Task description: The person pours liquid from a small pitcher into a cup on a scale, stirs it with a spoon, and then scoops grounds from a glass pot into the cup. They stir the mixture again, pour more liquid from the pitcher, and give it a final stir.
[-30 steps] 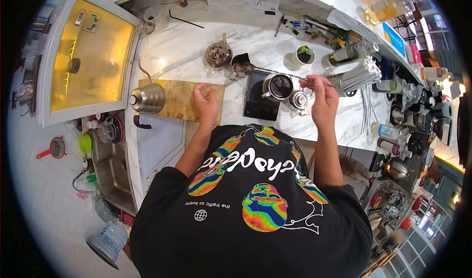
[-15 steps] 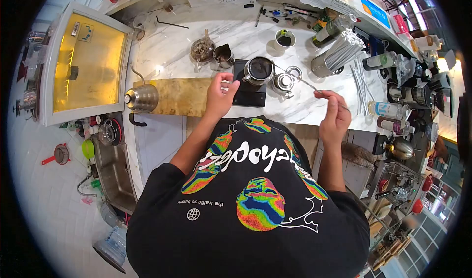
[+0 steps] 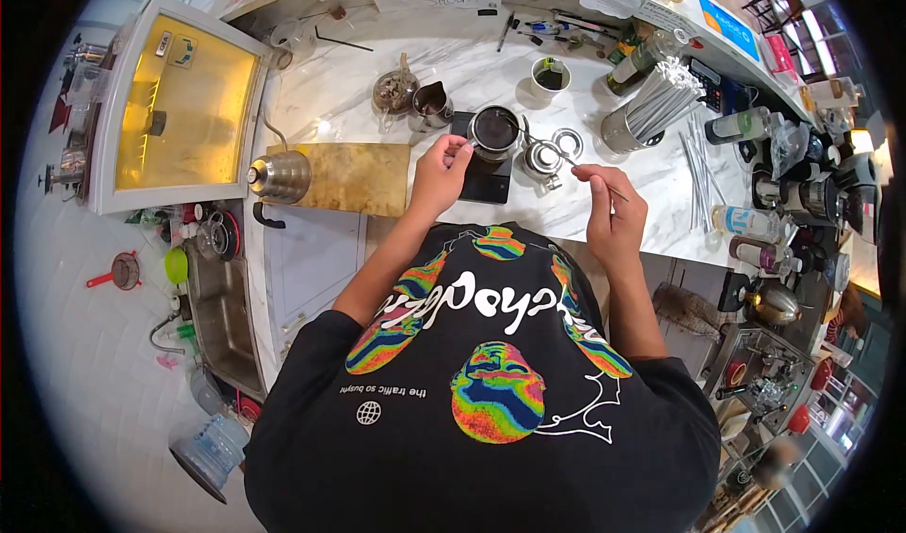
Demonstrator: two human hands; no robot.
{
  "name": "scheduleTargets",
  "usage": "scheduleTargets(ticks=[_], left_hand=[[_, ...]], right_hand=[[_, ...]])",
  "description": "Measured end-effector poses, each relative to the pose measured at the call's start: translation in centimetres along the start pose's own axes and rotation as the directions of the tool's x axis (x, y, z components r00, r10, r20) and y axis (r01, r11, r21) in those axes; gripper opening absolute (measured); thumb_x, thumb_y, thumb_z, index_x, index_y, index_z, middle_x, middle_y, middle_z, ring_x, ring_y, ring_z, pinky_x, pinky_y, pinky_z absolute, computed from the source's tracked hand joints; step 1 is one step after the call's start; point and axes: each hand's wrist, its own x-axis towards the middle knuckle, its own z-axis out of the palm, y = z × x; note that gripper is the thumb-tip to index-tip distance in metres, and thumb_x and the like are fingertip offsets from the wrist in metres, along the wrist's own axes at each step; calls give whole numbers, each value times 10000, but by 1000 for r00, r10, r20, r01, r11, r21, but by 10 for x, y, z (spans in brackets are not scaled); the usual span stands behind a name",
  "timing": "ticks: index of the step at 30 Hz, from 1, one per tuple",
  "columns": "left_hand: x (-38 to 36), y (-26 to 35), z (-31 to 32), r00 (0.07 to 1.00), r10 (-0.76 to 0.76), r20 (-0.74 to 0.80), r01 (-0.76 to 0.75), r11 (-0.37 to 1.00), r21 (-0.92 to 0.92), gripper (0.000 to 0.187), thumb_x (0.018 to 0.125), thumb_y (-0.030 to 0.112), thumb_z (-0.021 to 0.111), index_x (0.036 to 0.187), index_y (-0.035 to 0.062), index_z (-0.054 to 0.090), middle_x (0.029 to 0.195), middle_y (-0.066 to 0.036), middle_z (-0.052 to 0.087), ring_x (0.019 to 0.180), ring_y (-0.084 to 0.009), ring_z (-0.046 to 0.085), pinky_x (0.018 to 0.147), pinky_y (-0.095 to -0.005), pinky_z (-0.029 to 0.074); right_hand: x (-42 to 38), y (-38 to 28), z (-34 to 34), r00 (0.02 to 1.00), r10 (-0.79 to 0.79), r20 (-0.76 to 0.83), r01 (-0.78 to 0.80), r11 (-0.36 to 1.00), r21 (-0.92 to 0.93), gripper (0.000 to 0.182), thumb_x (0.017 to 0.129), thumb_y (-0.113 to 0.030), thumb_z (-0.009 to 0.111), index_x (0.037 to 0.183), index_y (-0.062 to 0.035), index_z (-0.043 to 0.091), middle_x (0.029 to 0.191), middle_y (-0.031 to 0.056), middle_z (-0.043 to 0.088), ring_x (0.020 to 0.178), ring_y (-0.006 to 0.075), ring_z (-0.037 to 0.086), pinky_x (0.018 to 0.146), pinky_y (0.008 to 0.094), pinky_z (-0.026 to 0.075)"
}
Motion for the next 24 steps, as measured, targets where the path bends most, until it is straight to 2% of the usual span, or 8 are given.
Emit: scheduleTargets(ticks=[3,4,6,9,10,12,18,24], left_hand=[[5,-8,6,999,-37,8,38,995,-93,192,1009,194,673,1046,5,679,847,-30,696,728,-75,607,683,-260,504],[6,-8,7,999,-40,9,40,995,-92,192,1009,194,673,1046,5,679,847,-30,696,728,-75,607,683,-260,504],[9,-9,5,992,-106,71,109,994,-29,223,1035,219,633,1112,14,677,949,-35,701,822,-115,657,756,-274,524],[9,-10,6,989,-119,91,121,993,-14,227,1044,243,621,1085,27,679,945,-25,697,825,-107,657,733,-268,513],[9,-8,9,989,-117,90,119,993,-14,227,1044,243,621,1085,27,679,945,-25,697,825,-107,657,733,-268,513],[7,-6,13,992,-121,27,123,988,-95,211,1038,210,627,970,15,672,832,-6,674,743,-78,618,699,-253,506],[2,7,16,983,-180,33,183,961,-207,202,1050,194,597,994,10,660,904,-37,681,812,-109,644,769,-275,545],[2,9,17,967,-254,29,254,942,-221,210,1050,207,598,998,14,661,921,-38,682,843,-111,644,788,-278,544]], right_hand=[[1,3,-2,999,-28,26,28,1000,1,128,992,-16,625,1040,-12,743,950,121,748,854,271,685,787,347,528],[2,3,0,999,-24,46,24,1000,11,124,990,-21,628,1037,-16,743,952,118,748,851,277,680,784,353,527],[5,4,2,998,-20,64,19,1000,21,121,989,-26,631,1035,-20,743,954,116,747,848,282,675,781,360,525],[10,9,2,998,-19,67,19,1000,4,114,987,-42,639,1031,-25,743,957,114,747,850,291,667,775,369,523],[10,11,0,998,-21,66,21,1000,4,114,987,-42,639,1031,-25,743,957,114,747,850,291,667,775,369,523],[9,15,-5,997,-35,65,36,999,-9,104,979,-42,650,1024,-25,742,956,113,747,850,291,671,779,369,522],[10,20,-3,985,-104,138,104,995,5,104,966,-43,666,1045,-31,734,951,116,746,849,303,676,790,386,522],[20,21,-3,980,-154,125,157,987,-15,97,965,-41,663,1041,-37,723,932,108,736,826,298,670,779,387,504]])
